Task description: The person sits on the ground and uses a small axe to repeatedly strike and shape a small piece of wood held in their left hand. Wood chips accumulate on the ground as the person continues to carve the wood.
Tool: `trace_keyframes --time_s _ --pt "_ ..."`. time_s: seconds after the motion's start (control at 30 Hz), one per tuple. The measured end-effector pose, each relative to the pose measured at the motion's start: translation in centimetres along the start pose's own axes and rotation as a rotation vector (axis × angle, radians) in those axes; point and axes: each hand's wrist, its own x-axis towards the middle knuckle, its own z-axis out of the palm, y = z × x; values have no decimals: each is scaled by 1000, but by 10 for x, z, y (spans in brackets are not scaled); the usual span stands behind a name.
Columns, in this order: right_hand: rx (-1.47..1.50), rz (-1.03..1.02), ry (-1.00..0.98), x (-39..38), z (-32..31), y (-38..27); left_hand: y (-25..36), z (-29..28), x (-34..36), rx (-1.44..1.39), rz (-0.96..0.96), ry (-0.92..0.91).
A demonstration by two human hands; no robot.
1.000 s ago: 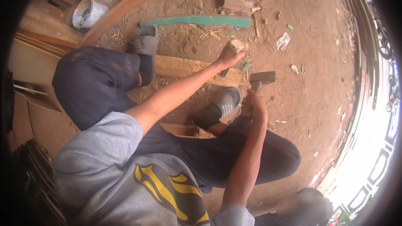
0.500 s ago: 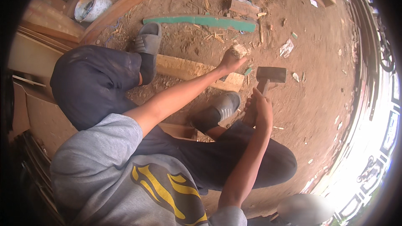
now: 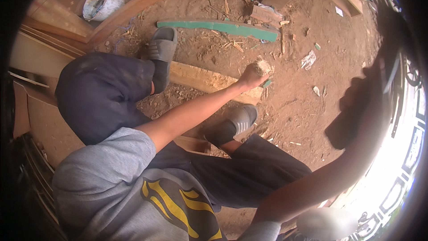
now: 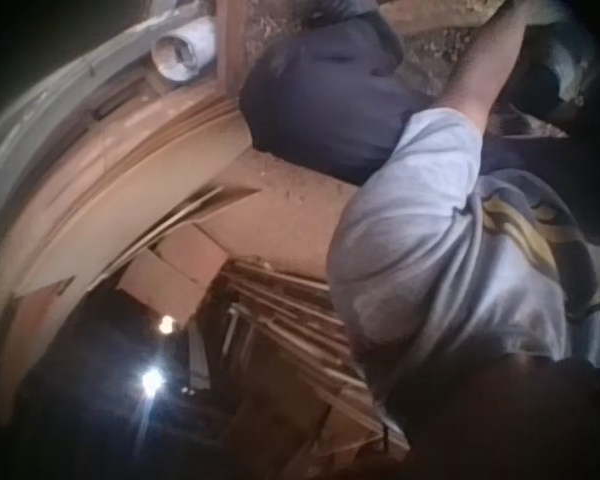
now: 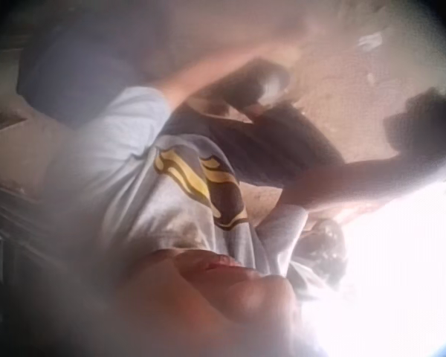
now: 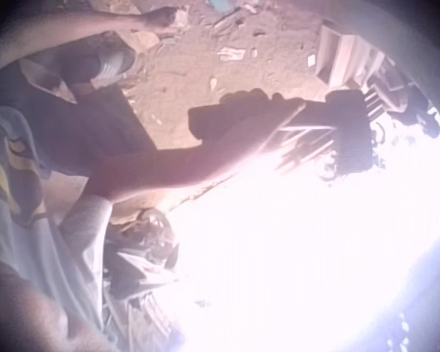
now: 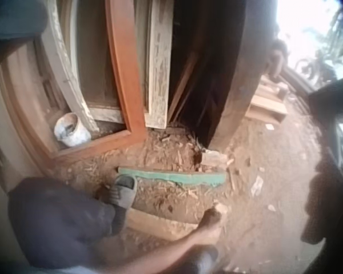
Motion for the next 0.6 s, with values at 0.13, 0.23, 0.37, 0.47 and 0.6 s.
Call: trace_keyframes --time_s 0.13,0.23,0.37,0.47,0.6 --pt "-160 -331 109 25 39 9 -4 -9 3 72 -128 -84" --pt "-525 -163 -21 2 67 140 -5 -3 3 134 -97 -76" --pt "-243 542 -384 9 53 144 -2 -4 7 177 -45 -109" --pt "-287 404 -272 10 44 107 -14 -3 15 146 1 -64" --pt "-142 143 -32 17 34 22 -7 -4 0 45 -132 -41"
